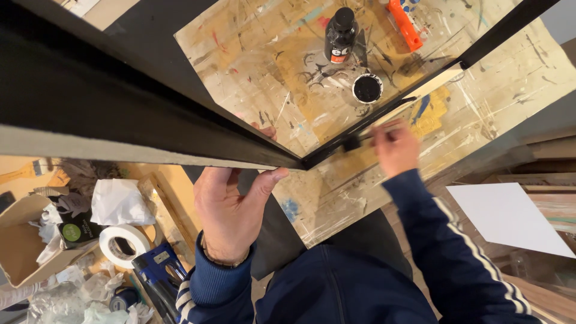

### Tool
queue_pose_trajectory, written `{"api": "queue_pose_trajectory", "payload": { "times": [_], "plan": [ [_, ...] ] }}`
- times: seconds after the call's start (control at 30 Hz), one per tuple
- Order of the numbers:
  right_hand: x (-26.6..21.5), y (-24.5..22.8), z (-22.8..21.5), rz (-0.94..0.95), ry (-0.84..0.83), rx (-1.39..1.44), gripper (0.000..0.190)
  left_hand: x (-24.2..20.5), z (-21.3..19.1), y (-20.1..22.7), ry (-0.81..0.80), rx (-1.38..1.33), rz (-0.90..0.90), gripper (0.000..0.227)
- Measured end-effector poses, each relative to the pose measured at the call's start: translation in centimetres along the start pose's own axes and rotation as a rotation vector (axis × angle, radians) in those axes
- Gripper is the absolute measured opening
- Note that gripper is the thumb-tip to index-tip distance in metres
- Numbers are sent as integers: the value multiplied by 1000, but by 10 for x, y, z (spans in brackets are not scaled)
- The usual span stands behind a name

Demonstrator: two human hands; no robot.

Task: Painting the interior edges of a black art frame with a foam brush.

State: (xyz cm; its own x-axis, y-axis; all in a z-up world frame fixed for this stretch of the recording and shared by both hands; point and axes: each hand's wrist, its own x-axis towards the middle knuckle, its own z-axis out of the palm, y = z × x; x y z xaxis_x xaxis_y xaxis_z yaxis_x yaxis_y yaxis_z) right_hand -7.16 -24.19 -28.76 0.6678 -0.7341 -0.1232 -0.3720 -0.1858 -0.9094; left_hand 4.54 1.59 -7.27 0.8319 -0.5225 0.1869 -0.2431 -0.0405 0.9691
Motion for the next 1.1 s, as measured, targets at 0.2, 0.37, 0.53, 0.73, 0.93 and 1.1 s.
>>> {"api": "queue_pose_trajectory", "payload": {
  "times": [0.2, 0.37, 0.53, 0.73, 0.93, 1.1],
  "plan": [
    [6, 15, -30, -86, 105, 201, 22, 1, 1, 0, 11, -6, 17, 50],
    [-15, -1, 12, -41, -77, 101, 18, 2, 1, 2, 18, 25, 17, 49],
    [-24, -14, 32, 28, -243, 53, 18, 4, 1, 6, 18, 60, -26, 47],
    [37, 51, -32, 3, 55, 100, 16, 3, 1, 5, 22, 34, -54, 43],
    [66, 45, -111, -150, 371, 279, 15, 3, 2, 4, 27, 32, -3, 45],
    [50, 22, -118, -442, 372, -185, 13, 2, 3, 1, 52, -39, -24, 43]
  ]
}}
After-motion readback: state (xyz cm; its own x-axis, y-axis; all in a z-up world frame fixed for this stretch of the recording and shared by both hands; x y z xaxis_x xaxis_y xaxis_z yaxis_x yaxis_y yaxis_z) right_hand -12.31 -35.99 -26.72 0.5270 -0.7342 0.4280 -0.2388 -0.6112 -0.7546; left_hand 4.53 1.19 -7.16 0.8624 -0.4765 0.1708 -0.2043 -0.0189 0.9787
